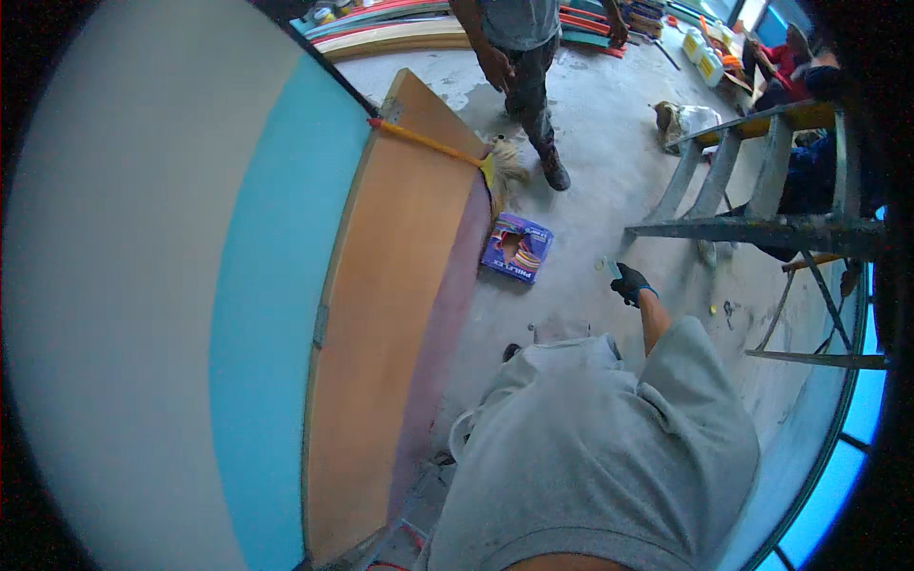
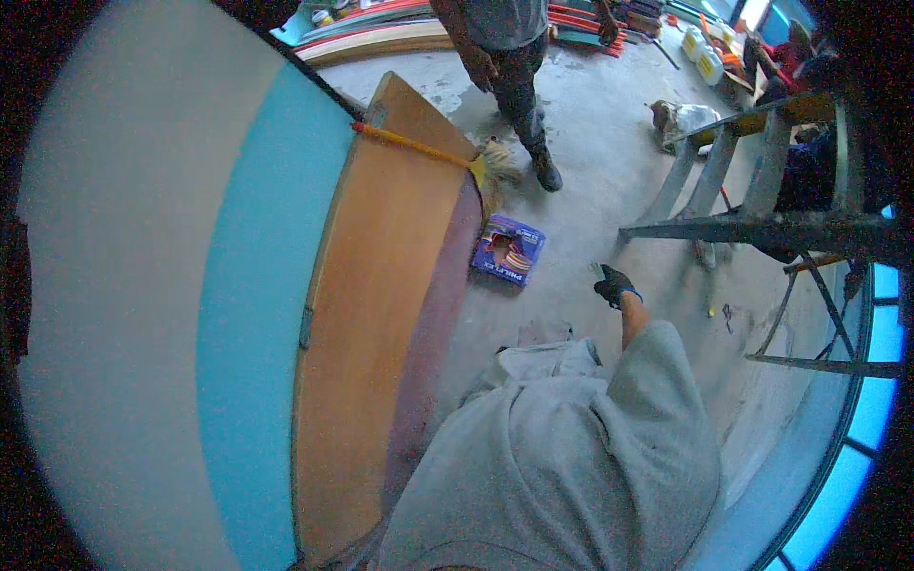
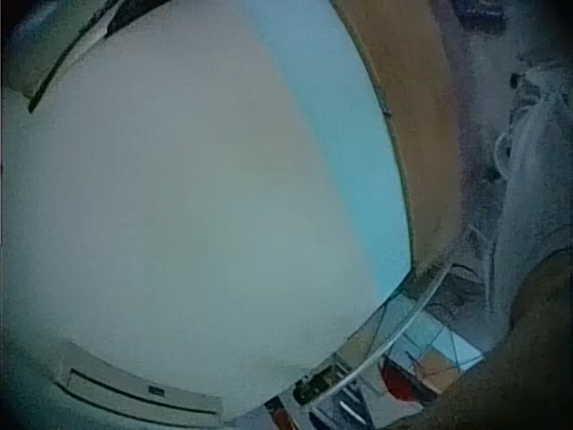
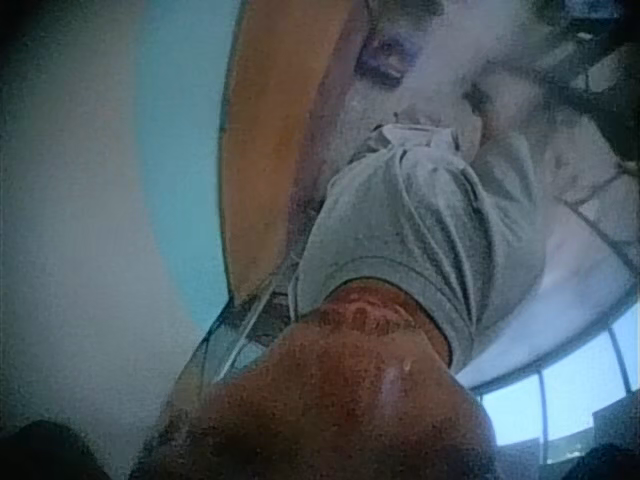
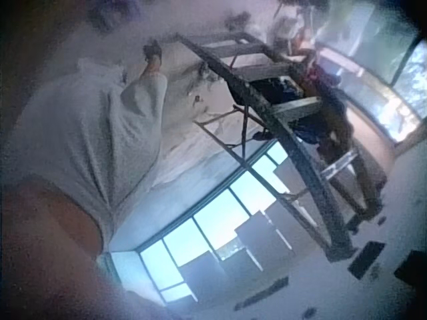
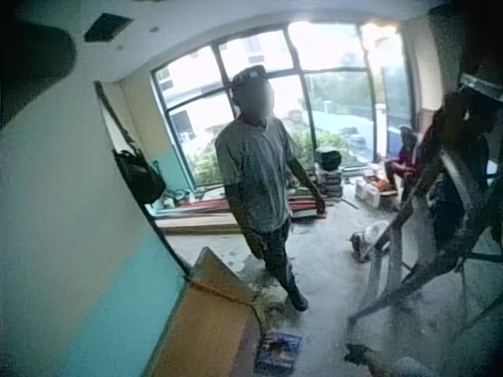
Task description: The recorder prepares a bucket of white substance (likely paint or plaster), puts on a glove, and mixes it with a scraper.
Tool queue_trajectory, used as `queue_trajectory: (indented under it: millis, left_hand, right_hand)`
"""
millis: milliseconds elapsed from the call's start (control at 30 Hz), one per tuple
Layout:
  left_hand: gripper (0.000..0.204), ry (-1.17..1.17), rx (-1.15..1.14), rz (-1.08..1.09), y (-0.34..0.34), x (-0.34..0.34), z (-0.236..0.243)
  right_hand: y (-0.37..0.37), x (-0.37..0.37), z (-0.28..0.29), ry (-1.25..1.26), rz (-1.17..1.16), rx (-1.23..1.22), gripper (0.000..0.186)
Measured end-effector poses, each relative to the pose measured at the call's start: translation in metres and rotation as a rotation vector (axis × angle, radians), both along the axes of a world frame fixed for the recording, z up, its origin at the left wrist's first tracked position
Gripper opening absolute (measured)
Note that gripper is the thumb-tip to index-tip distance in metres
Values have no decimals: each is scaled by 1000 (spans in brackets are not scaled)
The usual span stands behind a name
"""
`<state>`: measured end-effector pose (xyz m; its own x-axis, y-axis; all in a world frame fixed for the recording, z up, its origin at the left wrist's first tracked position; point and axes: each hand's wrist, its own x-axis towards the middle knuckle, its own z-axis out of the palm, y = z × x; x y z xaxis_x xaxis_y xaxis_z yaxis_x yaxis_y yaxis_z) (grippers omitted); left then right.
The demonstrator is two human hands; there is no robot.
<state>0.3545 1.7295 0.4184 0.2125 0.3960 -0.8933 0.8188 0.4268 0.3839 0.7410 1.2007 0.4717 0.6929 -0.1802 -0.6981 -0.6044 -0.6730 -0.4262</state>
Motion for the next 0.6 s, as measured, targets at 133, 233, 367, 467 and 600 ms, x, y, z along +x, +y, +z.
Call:
queue_trajectory:
  millis: [133,233,367,467,600]
  left_hand:
    - [22,2,38,-133,20,27,-12]
    - [23,-4,80,-264,24,47,-21]
    - [23,-54,267,-460,17,59,-44]
    - [24,-160,609,-901,7,99,-46]
    - [24,-272,1185,-1205,-17,140,-64]
  right_hand:
    - [4,-11,12,65,-154,54,61]
    - [-23,-42,-43,38,-251,103,61]
    - [-26,-67,-60,95,-339,184,64]
    - [-76,-142,-118,112,-685,484,57]
    - [-124,-208,-146,492,-842,938,46]
